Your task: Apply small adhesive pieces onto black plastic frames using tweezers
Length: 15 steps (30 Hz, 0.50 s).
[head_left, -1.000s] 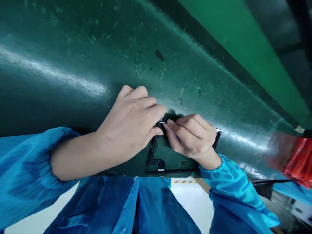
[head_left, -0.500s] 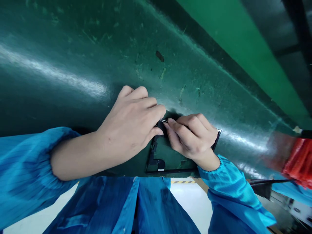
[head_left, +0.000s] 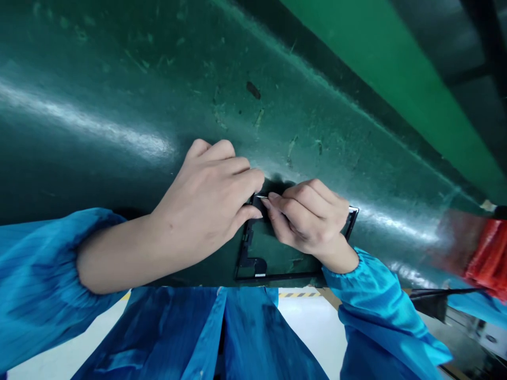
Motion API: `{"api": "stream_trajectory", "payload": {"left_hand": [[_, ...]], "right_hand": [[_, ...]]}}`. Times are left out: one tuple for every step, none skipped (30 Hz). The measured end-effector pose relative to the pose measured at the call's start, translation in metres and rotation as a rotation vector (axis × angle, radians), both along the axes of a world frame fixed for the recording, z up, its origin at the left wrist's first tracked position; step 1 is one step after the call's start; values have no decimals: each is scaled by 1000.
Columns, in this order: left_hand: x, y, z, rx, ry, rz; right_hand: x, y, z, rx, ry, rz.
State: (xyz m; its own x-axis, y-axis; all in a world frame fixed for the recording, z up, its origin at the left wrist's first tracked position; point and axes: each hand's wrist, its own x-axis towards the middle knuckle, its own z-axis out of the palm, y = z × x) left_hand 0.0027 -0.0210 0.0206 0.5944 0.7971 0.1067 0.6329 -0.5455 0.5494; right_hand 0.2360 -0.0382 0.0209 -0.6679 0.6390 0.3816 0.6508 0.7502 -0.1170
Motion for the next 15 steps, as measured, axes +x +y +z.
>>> {"api": "stream_trajectory", "payload": {"left_hand": [[0, 0, 0, 1, -3, 0], [-1, 0, 0, -1, -6, -3], [-1, 0, 0, -3, -5, -6], [-1, 0, 0, -5, -1, -9], [-1, 0, 0, -8, 5, -10], [-1, 0, 0, -11, 10, -10], [-1, 0, 0, -15, 15, -6], [0, 0, 0, -20, 18, -2], [0, 0, 0, -23, 19, 1], [0, 0, 0, -27, 18, 2], [1, 0, 0, -29, 17, 2], [1, 0, 0, -29, 15, 2], [1, 1, 0, -28, 13, 1], [1, 1, 0, -27, 13, 0], [1, 1, 0, -26, 13, 0]], "right_hand": [[1, 0, 0, 8, 2, 0], [1, -1, -1, 17, 3, -2], [2, -2, -1, 26, 2, -8], [2, -2, -1, 33, -2, -17], [3, -2, 0, 39, -7, -29], [3, -3, 0, 42, -13, -40], [3, -3, 1, 42, -19, -48], [3, -3, 1, 36, -27, -55], [2, -3, 1, 28, -33, -59], [2, -3, 2, 21, -36, -61], [1, -3, 2, 16, -39, -61], [0, -2, 3, 14, -39, -61], [0, -2, 3, 15, -36, -59], [-1, -2, 3, 17, -34, -55], [-1, -1, 4, 17, -34, -50]]}}
